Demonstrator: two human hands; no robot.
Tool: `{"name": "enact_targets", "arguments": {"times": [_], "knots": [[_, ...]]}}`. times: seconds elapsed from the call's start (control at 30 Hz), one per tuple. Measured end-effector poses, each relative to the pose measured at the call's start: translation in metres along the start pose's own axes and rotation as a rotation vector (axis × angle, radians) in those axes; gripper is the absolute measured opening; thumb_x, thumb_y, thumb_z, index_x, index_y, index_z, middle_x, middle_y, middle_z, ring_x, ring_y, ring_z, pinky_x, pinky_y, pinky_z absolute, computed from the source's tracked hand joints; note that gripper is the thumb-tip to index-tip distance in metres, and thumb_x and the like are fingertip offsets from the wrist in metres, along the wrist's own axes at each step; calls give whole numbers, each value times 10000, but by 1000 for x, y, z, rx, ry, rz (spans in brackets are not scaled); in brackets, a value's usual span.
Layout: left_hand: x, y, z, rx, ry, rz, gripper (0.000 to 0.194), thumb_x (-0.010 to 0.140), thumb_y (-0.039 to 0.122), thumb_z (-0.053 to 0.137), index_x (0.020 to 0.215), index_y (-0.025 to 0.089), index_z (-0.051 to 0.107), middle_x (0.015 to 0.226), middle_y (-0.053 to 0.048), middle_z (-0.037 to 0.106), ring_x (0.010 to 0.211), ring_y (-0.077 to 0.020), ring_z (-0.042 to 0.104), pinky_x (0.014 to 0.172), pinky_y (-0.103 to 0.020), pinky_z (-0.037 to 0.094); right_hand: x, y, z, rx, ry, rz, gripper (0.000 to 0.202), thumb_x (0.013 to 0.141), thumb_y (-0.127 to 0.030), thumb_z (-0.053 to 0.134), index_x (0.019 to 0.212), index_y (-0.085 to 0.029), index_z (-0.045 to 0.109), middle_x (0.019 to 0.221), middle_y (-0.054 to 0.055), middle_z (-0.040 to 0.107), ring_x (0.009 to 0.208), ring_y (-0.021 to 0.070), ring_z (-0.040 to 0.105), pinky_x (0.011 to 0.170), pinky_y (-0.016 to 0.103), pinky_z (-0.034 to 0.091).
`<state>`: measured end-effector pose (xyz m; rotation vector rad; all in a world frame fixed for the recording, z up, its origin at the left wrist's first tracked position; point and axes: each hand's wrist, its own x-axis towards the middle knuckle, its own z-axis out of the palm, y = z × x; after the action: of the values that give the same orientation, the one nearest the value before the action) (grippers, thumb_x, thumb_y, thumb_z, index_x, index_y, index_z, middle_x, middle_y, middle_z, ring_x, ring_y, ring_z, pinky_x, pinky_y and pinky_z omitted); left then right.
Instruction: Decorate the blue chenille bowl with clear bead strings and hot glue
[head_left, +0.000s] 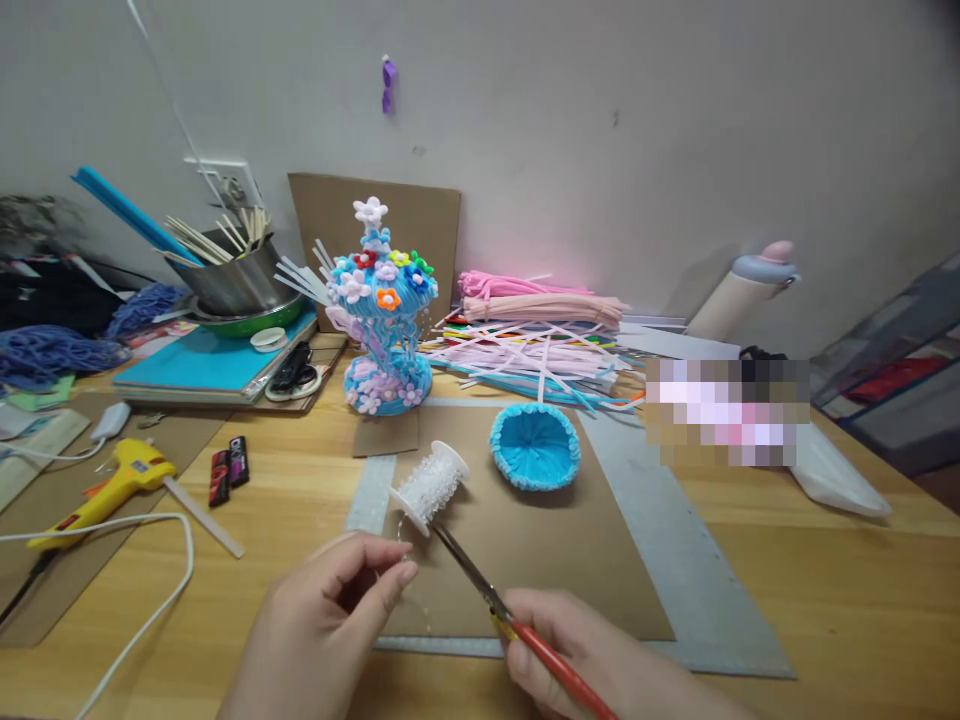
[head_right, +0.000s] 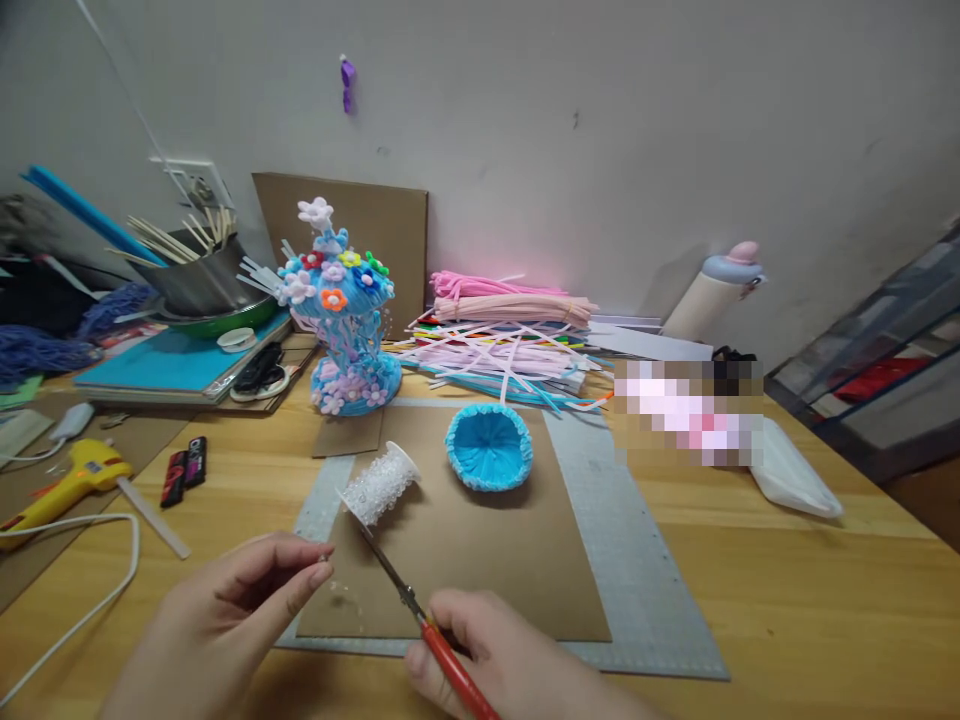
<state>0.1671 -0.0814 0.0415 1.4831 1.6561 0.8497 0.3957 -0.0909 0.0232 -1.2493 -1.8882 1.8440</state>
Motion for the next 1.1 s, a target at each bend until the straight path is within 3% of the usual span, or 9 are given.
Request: {"name": "enact_targets", "arguments": {"times": [0.1, 0.23, 0.4, 0.5, 0.67, 0.8, 0.9, 1.1], "knots": [[-1, -4, -6, 78, -37, 25, 174, 731, 399, 660, 732, 225, 664, 662, -19, 640, 619, -187, 573, 564, -252, 422, 2, -8, 2, -17, -12, 44, 485, 777, -658, 493, 686, -197, 376, 653, -38, 359, 601, 102, 315, 506, 214, 258], [-3, -6, -9, -8, -9, 21, 177, 742, 401, 649, 776, 230, 617, 666, -9, 615, 613, -183, 569, 540, -243, 420, 6, -8, 8, 43, -47, 26, 536, 759, -721, 458, 703, -192, 396, 671, -38, 363, 612, 98, 316, 532, 213, 276], [-5, -5, -16, 5, 76, 60, 167, 730, 384, 669, 828, 251, 644, 797, -14, 666, 755, -199, 620, 647, -234, 462, 6, -8, 10, 258, -108, 29, 579, 743, -774, 410, 748, -195, 418, 625, -36, 409, 541, 82, 344, 458, 194, 247], [-6, -2, -18, 12, 150, 87, 191, 716, 365, 684, 875, 265, 649, 855, -7, 674, 798, -199, 626, 700, -233, 469, 4, -12, 8, 273, -115, 10, 589, 782, -762, 348, 729, -182, 434, 643, -10, 450, 561, 86, 387, 475, 192, 269], [-11, 0, -10, -72, 179, 53, 203, 737, 384, 667, 885, 264, 596, 821, -4, 661, 747, -193, 617, 579, -228, 447, 9, -13, 12, 242, -132, -50, 602, 713, -797, 419, 754, -197, 389, 656, -37, 379, 568, 83, 336, 472, 194, 263], [-14, 2, -2, -169, 222, 60, 201, 727, 335, 689, 882, 273, 577, 826, 8, 646, 795, -190, 600, 601, -218, 449, 13, -13, 14, 106, -99, -50, 617, 718, -820, 345, 729, -203, 354, 657, -49, 331, 567, 80, 288, 469, 203, 245], [-12, 3, 2, -223, 247, 60, 203, 710, 298, 708, 864, 274, 579, 816, 17, 637, 781, -176, 590, 591, -201, 453, 13, -11, 14, 131, -111, -88, 610, 726, -815, 344, 720, -205, 344, 639, -52, 315, 554, 78, 282, 452, 201, 229], [-9, -7, 8, -254, 230, 128, 171, 745, 311, 678, 872, 250, 580, 808, 6, 639, 692, -150, 606, 542, -185, 478, 11, -8, 15, 205, -102, -113, 554, 818, -741, 295, 761, -198, 391, 638, -28, 410, 550, 85, 364, 487, 193, 297]]}}
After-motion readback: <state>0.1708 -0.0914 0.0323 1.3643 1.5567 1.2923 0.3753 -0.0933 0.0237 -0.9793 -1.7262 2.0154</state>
